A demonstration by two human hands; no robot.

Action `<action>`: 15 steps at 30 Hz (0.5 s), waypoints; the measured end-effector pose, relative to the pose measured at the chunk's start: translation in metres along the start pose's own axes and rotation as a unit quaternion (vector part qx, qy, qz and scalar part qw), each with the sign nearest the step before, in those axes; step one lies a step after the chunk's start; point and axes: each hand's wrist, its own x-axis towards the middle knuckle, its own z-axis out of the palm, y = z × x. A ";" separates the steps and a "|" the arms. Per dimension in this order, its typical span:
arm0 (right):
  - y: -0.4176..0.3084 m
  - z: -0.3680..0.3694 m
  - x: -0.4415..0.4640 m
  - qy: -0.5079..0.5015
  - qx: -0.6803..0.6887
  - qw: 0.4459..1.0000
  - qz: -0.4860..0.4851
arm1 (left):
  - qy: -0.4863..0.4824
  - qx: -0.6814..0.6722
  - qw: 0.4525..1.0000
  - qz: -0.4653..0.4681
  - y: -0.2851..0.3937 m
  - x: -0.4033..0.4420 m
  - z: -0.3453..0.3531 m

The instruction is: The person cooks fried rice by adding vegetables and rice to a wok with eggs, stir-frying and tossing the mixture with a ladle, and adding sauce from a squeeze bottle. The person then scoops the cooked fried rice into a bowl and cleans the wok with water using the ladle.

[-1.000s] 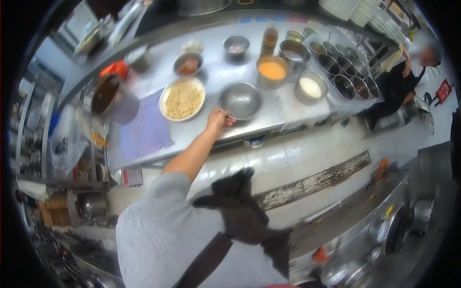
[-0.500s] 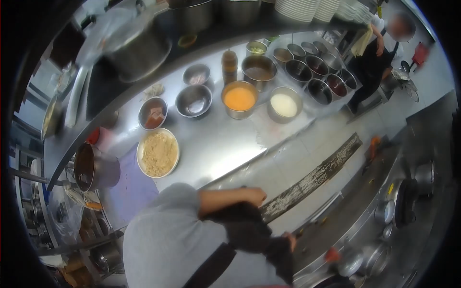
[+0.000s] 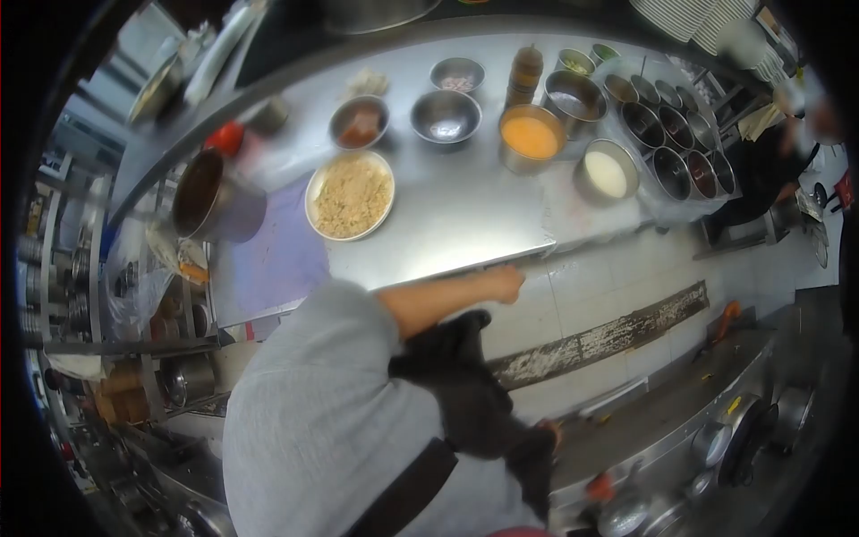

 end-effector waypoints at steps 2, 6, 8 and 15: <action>-0.046 -0.023 0.017 -0.040 0.061 0.992 0.105 | -0.069 -0.013 0.997 -0.019 0.003 -0.048 0.012; -0.060 -0.013 0.026 -0.072 0.176 0.958 0.216 | -0.109 0.037 0.993 -0.010 -0.059 -0.103 0.130; -0.051 -0.006 0.006 -0.087 0.161 0.962 0.205 | -0.138 0.071 0.987 -0.029 -0.092 -0.135 0.165; 0.141 0.135 -0.141 -0.024 -0.082 0.996 0.024 | -0.159 -0.030 0.951 -0.263 -0.143 -0.238 0.148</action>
